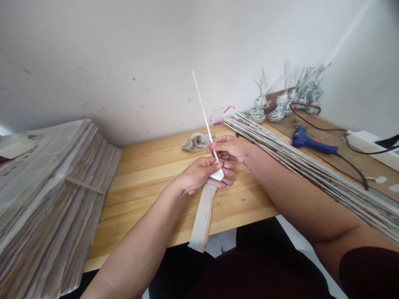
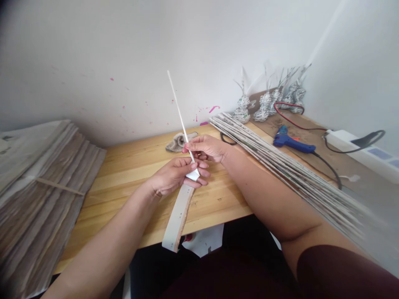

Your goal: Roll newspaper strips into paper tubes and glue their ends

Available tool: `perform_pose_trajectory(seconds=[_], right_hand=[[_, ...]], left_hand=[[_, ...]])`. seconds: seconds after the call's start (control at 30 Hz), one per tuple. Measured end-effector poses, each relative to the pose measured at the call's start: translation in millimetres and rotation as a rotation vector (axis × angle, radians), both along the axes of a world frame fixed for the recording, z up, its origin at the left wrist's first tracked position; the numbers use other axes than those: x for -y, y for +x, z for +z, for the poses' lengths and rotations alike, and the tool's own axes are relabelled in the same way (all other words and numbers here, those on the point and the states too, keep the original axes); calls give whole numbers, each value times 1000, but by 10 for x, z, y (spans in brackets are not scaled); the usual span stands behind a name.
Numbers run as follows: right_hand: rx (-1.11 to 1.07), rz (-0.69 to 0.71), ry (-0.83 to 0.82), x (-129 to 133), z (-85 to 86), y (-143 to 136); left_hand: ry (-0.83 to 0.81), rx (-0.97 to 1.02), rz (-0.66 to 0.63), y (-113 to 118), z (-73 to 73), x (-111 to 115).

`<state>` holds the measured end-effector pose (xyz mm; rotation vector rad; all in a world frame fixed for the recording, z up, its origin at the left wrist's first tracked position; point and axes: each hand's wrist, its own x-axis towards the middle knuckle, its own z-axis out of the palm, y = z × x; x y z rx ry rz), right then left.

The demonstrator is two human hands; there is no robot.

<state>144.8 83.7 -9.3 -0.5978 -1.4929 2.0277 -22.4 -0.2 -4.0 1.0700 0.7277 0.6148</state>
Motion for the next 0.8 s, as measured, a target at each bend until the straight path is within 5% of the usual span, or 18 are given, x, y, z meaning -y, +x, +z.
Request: perform_pose_trajectory(seconds=[0.3, 0.5, 0.8], right_hand=[[-73, 8, -45, 3, 51, 49], [-99, 162, -10, 39, 65, 80], [-40, 19, 12, -12, 2, 72]], left_hand=[[-15, 39, -53, -38, 44, 3], [-55, 120, -181, -87, 25, -21], [43, 9, -64, -13, 33, 38]])
